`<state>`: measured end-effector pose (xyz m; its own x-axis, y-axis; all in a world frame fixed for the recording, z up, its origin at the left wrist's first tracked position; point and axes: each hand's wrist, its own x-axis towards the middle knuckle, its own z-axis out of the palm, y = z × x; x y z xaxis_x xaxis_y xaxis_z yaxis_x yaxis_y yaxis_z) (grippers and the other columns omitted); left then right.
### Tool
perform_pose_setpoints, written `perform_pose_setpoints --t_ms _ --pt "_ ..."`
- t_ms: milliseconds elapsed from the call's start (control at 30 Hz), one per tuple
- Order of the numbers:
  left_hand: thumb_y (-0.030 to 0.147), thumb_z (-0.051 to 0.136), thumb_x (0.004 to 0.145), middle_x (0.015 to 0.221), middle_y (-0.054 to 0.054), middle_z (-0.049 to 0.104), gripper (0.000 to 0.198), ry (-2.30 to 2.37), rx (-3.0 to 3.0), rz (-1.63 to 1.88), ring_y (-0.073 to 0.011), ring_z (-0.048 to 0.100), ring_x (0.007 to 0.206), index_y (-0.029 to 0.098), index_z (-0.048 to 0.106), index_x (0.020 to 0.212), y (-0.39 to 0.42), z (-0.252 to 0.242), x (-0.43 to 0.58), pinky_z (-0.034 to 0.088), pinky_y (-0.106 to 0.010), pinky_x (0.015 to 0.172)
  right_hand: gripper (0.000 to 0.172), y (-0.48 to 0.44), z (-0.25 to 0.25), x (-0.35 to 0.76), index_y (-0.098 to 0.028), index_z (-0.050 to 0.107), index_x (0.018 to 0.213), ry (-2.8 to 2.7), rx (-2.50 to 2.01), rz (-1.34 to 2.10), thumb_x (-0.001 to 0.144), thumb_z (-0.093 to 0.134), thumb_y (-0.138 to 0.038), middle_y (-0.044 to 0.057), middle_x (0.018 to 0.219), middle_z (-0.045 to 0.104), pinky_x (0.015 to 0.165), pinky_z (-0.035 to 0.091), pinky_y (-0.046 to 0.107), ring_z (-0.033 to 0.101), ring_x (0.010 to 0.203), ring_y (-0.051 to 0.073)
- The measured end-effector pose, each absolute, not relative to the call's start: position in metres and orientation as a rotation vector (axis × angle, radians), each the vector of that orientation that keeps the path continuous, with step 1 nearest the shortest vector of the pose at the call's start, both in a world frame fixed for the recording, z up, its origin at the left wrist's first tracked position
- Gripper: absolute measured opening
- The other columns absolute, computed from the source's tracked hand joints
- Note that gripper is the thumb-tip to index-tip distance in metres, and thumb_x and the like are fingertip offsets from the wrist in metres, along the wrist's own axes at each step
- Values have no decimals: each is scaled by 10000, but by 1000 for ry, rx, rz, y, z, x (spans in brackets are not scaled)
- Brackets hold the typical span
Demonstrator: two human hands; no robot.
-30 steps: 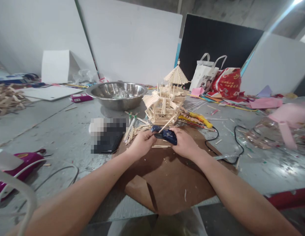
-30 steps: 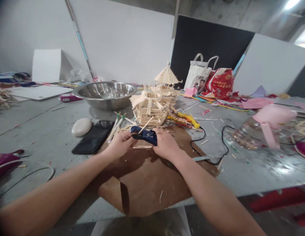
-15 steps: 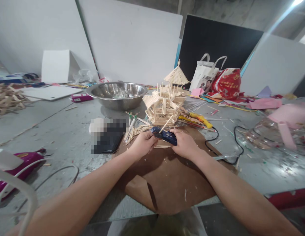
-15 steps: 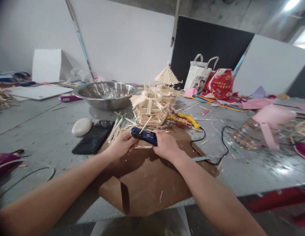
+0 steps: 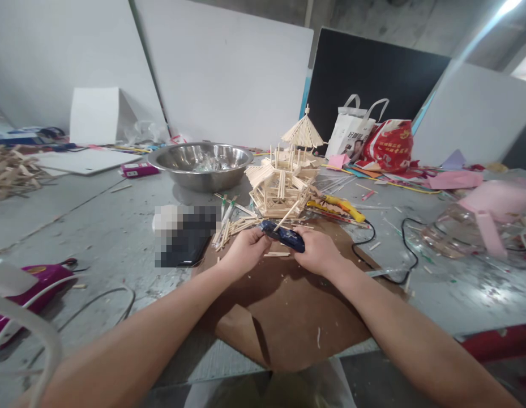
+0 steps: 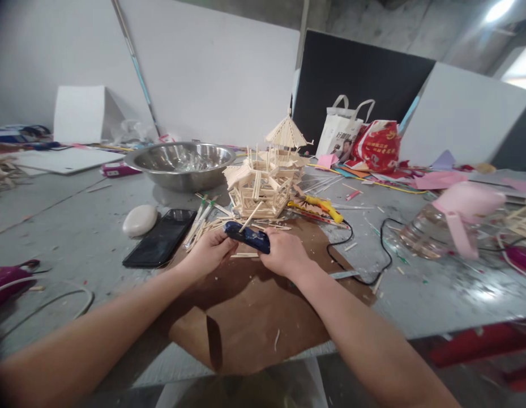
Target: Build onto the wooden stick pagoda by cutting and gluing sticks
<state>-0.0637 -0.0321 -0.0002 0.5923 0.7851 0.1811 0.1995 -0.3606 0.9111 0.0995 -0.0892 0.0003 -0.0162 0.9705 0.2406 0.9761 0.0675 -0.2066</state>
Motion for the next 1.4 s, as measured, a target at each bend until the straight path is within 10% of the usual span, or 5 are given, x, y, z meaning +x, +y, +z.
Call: perform_pose_setpoints --t_ms 533,1400 --pt "264 412 732 476 49 433 228 900 2154 924 -62 365 462 145 476 549 -37 4 -65 291 -171 453 256 -91 4 96 -227 529 878 -1982 -2053 -61 669 443 -347 44 765 632 603 381 275 585 732 219" --pt "350 390 762 395 57 343 341 797 2091 764 -57 307 399 141 515 523 -33 2 -69 243 -182 416 430 -88 0 101 -168 461 1069 -2022 -1845 54 649 482 -261 81 1045 559 799 372 287 508 947 202"
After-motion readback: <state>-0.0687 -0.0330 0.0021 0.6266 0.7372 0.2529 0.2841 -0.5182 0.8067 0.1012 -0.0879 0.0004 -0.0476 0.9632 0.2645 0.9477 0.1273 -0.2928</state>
